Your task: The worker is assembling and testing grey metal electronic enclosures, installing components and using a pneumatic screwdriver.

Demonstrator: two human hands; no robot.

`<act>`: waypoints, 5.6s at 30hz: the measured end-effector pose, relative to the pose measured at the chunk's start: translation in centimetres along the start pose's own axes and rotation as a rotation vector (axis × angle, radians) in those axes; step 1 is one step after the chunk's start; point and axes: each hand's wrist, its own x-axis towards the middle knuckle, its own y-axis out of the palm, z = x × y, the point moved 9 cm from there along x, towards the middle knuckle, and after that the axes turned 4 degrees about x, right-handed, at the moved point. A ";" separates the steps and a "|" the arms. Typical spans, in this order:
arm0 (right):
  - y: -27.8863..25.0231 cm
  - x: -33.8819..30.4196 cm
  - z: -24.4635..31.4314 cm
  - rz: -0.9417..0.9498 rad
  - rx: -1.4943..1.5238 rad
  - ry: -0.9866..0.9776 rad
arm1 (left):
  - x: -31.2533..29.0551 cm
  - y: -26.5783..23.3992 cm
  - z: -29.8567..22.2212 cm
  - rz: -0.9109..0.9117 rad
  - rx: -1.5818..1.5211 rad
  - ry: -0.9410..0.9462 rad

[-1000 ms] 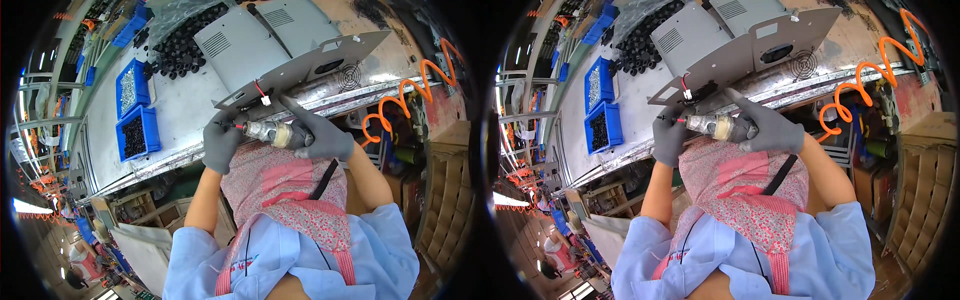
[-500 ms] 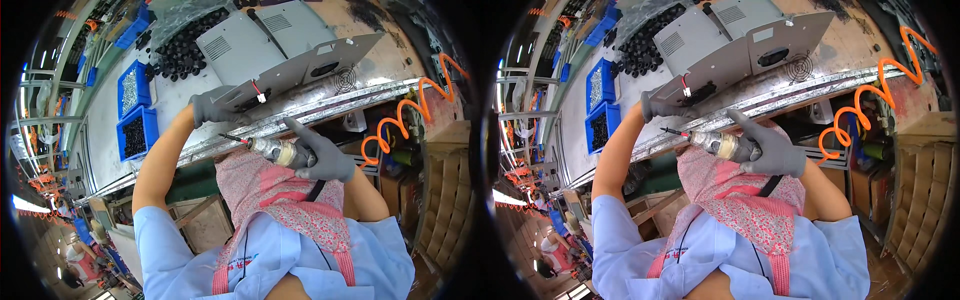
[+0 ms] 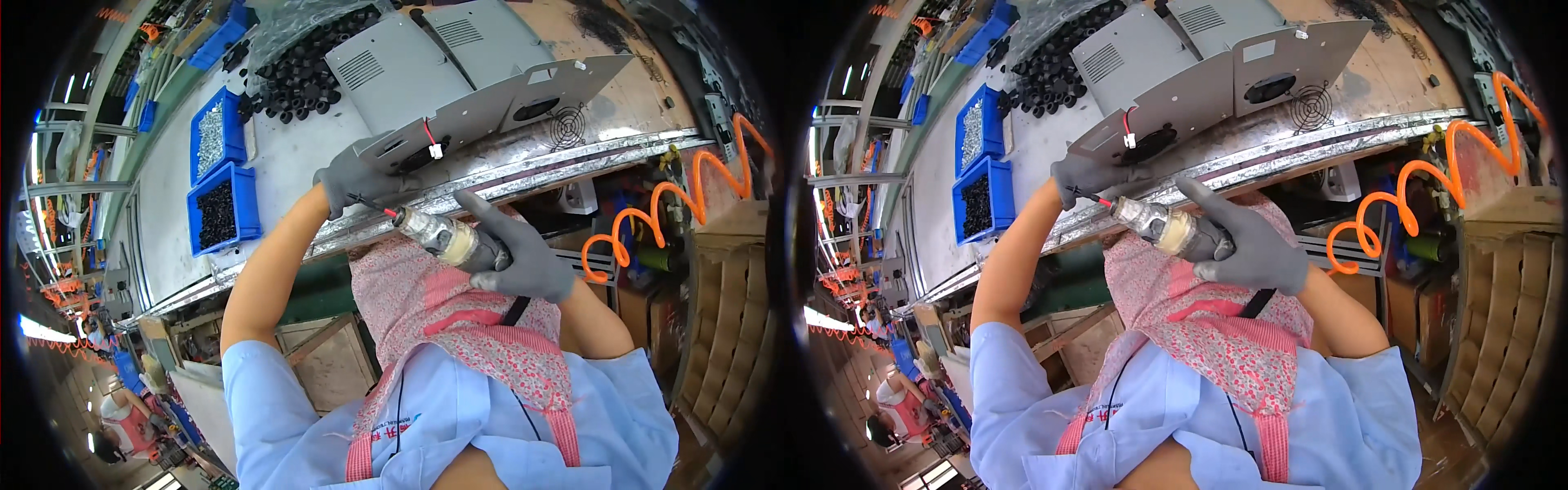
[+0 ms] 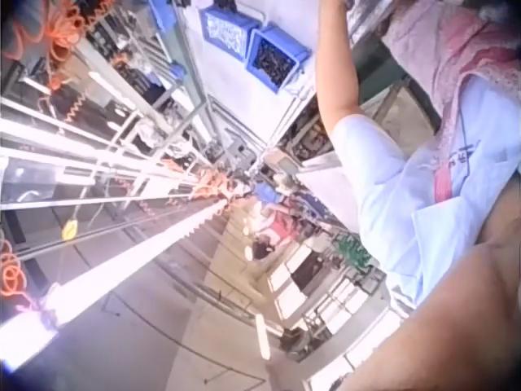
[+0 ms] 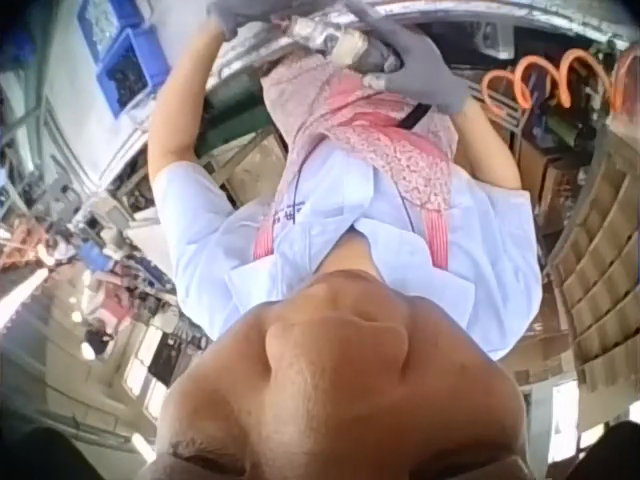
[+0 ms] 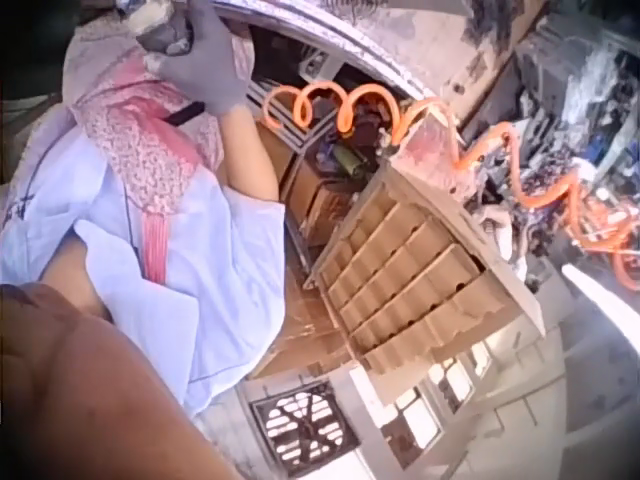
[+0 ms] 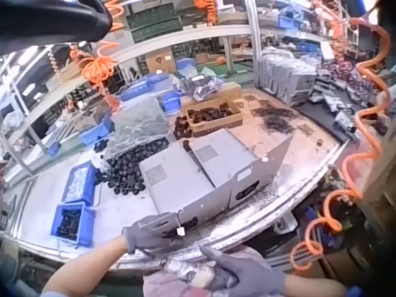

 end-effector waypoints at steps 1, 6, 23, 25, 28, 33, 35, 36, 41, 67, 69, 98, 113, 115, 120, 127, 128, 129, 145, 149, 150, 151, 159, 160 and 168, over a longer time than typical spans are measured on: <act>0.1 0.2 0.5 -0.014 -0.002 -0.051 | -0.1 -0.6 -0.6 -0.004 -0.017 -0.032; 0.5 -1.2 -1.3 -0.062 0.181 0.126 | -0.6 -1.0 -0.6 -0.068 -0.028 -0.146; 1.5 -3.3 -1.5 -0.271 0.217 0.106 | -0.5 0.3 1.3 -0.106 0.066 -0.189; 1.4 -3.2 -1.6 -0.269 0.189 0.092 | -0.7 0.4 1.7 -0.101 0.044 -0.190; 1.7 -3.2 -1.8 -0.249 0.227 0.119 | -0.8 0.3 1.3 -0.100 0.037 -0.221; 2.9 -3.1 -1.6 -0.249 0.420 0.177 | -1.4 0.8 2.0 -0.127 0.062 -0.287; 3.9 -3.2 -1.1 -0.261 0.585 0.227 | -1.5 0.6 1.6 -0.149 0.063 -0.311; 4.3 -3.1 -1.0 -0.229 0.633 0.233 | -1.6 0.3 1.1 -0.168 0.052 -0.311; 4.6 -3.3 -1.5 -0.221 0.606 0.265 | -1.6 -0.1 0.5 -0.153 0.097 -0.339; 2.9 -2.3 -1.5 -0.200 -0.129 0.032 | -10.2 8.1 3.1 -0.495 -2.251 -0.339; 2.7 -2.3 -1.8 -0.201 -0.022 0.078 | -9.8 8.7 3.0 -0.386 -2.286 -0.215; 4.1 -2.5 -3.0 -0.074 0.442 0.348 | -9.1 6.8 0.7 -0.670 -1.746 -0.290; 1.0 -3.8 -3.7 -0.323 0.119 0.300 | -8.6 2.2 1.6 -0.647 -1.002 -0.501; 0.9 -3.6 -4.2 -0.338 0.102 0.295 | -8.1 2.5 2.1 -0.620 -0.945 -0.593; 1.1 -2.7 -4.3 -0.340 0.089 0.165 | -6.6 3.1 2.6 -0.556 -0.921 -0.659; 3.0 -2.1 -5.7 -0.369 0.319 0.194 | -5.6 3.3 2.5 -0.558 -0.980 -0.531; 3.1 -2.1 -5.6 -0.369 0.316 0.185 | -5.5 3.3 2.5 -0.554 -0.985 -0.500; 3.1 -2.1 -5.5 -0.369 0.313 0.177 | -5.7 3.3 2.6 -0.551 -0.985 -0.509; 3.0 -3.1 -4.3 -0.274 -0.089 0.067 | -7.6 4.9 4.3 -0.533 -2.206 -0.224; 3.3 -2.9 -2.8 -0.233 -0.082 0.073 | -8.8 5.9 3.5 -0.551 -2.203 -0.292; 3.3 -2.7 -2.5 -0.228 -0.110 0.060 | -9.0 6.4 3.8 -0.548 -2.210 -0.306; 3.4 -2.7 -2.4 -0.217 -0.058 0.060 | -9.2 6.7 3.9 -0.547 -2.218 -0.316; 3.7 -2.3 -1.7 -0.182 -0.015 0.076 | -8.7 7.1 2.1 -0.491 -2.015 -0.335; 3.8 -2.2 -1.8 -0.185 -0.035 0.072 | -8.8 7.3 2.0 -0.484 -2.004 -0.345; 3.8 -2.3 -2.5 -0.191 0.027 0.107 | -8.2 6.6 1.3 -0.434 -1.906 -0.313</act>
